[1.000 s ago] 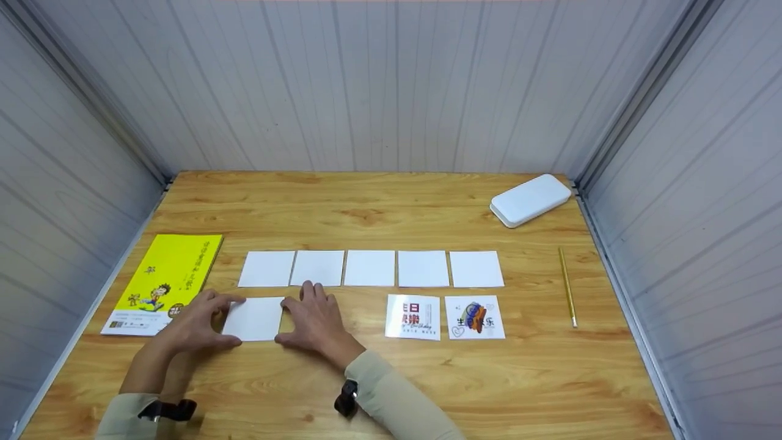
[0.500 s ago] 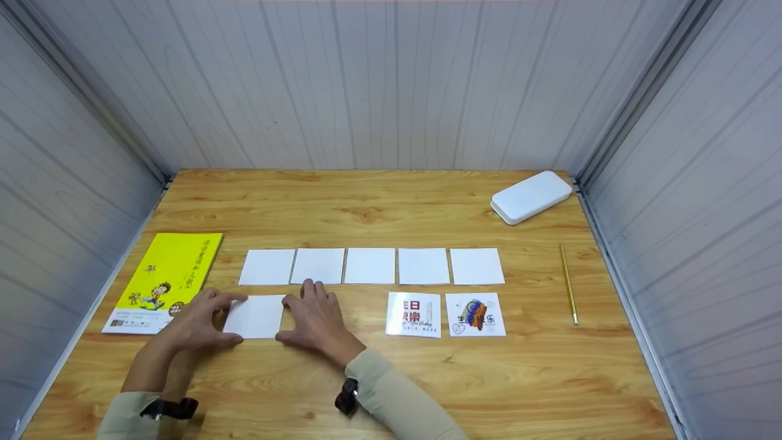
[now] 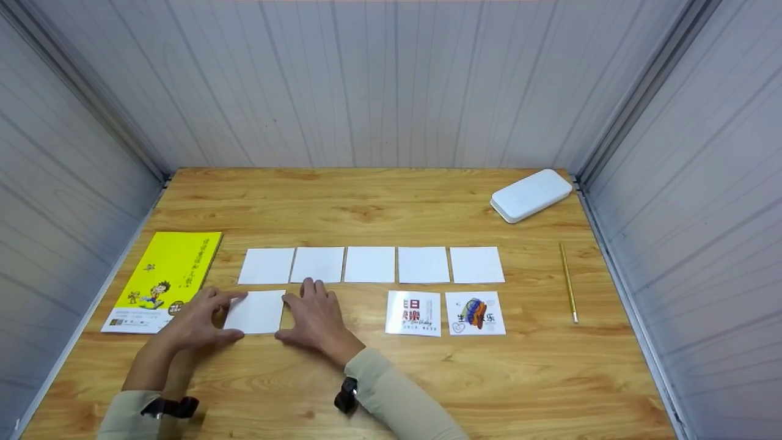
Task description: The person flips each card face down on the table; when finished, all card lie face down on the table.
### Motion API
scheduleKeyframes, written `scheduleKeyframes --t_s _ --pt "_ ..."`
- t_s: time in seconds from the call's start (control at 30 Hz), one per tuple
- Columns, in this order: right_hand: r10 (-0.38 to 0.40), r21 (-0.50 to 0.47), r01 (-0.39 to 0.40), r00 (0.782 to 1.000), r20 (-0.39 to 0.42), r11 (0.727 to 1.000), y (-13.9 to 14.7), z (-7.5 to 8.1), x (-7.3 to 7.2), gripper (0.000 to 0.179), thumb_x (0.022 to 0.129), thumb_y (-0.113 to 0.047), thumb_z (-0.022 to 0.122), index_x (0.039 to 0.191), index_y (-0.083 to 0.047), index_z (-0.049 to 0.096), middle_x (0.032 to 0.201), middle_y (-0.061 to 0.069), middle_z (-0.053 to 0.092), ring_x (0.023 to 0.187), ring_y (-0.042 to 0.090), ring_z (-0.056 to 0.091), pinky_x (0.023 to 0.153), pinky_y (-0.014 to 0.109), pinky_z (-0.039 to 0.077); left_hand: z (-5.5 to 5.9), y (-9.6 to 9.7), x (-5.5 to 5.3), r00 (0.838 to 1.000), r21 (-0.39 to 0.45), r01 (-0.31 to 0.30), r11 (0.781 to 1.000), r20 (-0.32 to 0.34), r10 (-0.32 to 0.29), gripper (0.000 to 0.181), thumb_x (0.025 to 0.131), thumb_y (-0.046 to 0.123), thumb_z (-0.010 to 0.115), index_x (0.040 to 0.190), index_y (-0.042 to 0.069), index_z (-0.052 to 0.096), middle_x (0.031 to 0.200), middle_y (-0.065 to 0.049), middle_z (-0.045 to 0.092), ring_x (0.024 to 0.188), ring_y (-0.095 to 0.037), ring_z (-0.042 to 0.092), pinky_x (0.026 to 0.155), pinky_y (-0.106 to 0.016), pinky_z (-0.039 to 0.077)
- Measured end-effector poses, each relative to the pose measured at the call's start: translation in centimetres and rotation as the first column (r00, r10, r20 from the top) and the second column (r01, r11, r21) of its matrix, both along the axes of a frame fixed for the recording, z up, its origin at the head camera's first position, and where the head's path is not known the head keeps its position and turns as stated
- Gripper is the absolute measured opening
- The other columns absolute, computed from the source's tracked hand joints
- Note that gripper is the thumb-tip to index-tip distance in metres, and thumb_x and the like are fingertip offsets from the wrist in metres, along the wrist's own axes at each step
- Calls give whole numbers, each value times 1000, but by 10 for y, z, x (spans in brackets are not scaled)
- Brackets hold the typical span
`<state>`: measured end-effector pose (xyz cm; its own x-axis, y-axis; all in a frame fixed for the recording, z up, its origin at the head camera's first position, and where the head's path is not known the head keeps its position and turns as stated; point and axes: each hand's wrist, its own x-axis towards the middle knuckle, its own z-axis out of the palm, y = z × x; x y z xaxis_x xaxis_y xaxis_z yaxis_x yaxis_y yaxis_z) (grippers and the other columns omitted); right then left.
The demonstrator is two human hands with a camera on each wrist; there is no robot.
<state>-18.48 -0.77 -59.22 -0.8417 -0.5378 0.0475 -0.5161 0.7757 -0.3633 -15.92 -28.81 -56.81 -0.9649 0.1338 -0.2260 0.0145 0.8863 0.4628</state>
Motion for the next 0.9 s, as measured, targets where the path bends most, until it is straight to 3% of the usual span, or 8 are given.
scheduleKeyframes --t_s 0.63,0.77,0.9 --pt "-9 2 9 999 34 1000 -1 0 0 78 85 -66 90 151 -26 72 130 5 58 112 19 48 82 29 39 2 -2 0 1000 15 1 1000 31 -1 88 86 40 99 164 25 60 126 -10 57 110 -25 51 87 -37 40" --pt "-3 -37 5 999 38 999 2 2 1 79 85 -66 90 150 -25 71 128 6 58 110 19 49 82 30 41 5 0 3 1000 26 21 999 5 -21 87 86 43 98 163 21 62 122 -10 58 108 -24 49 86 -37 38" --pt "-2 -122 6 999 36 993 12 12 1 76 88 -64 89 148 -21 72 127 9 61 111 22 55 83 33 50 10 13 4 997 33 34 999 -73 -31 80 87 44 96 158 20 66 119 -9 63 103 -23 51 85 -37 40"
